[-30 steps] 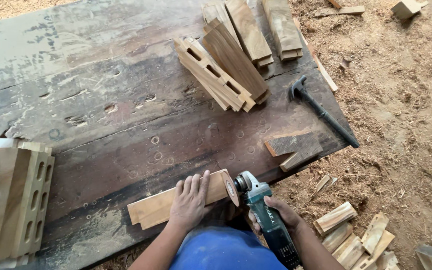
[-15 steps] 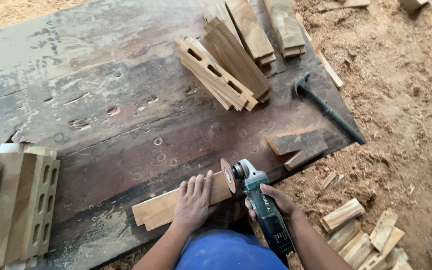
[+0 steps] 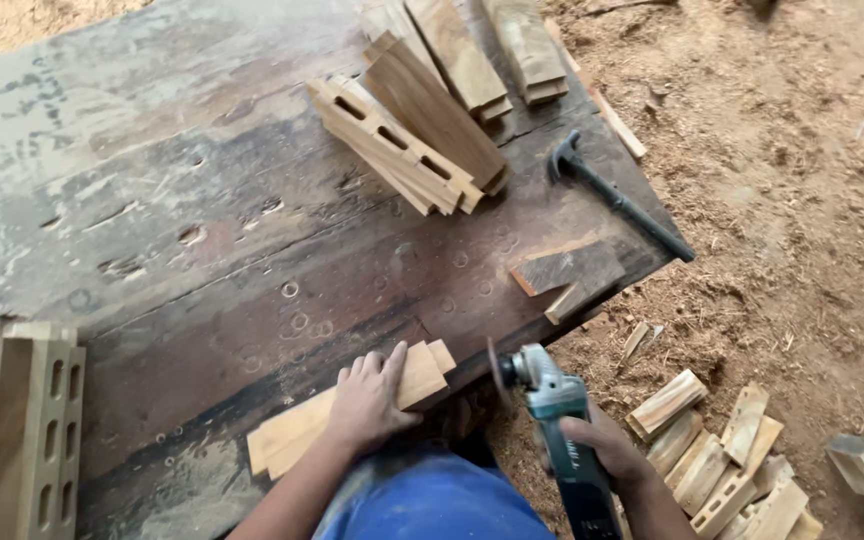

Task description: The person uses an angle grinder with a sanding disc to smooth the edges and surfaces of small wooden pieces with cutouts. The person holds each piece with one hand and moves the grinder along the wood, then places the finished piece aside.

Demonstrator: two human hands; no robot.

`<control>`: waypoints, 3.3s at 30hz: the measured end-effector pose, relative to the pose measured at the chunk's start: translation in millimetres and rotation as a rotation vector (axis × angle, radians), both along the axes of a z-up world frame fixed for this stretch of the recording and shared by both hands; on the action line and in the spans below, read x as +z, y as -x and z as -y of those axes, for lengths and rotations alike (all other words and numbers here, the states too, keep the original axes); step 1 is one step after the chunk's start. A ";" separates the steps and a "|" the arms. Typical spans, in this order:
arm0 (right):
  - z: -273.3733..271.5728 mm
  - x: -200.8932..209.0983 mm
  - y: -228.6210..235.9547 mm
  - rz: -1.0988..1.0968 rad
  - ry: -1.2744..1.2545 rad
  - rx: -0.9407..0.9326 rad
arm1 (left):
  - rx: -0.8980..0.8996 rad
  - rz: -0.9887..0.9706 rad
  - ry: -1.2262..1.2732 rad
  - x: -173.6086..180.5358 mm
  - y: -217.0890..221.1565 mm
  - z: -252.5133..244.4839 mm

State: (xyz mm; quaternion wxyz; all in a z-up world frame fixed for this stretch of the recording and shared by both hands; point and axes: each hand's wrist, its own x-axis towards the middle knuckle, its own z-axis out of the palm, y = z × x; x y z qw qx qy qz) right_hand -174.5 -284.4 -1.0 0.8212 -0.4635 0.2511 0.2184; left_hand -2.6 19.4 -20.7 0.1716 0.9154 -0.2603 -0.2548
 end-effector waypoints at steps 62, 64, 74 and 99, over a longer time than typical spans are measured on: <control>-105.5 65.1 -50.4 -0.184 1.245 0.393 | -0.007 -0.097 -0.008 -1.8 -6.7 -4.8; -103.0 65.8 -47.8 -0.169 1.262 0.401 | -0.004 -0.108 -0.027 -1.4 -6.7 -4.7; -88.9 68.5 -46.8 -0.295 1.274 0.276 | -0.008 0.279 0.065 -0.4 13.3 -5.9; -121.3 66.7 -81.4 -0.188 1.305 0.426 | -0.031 0.334 0.017 -14.4 20.2 -10.3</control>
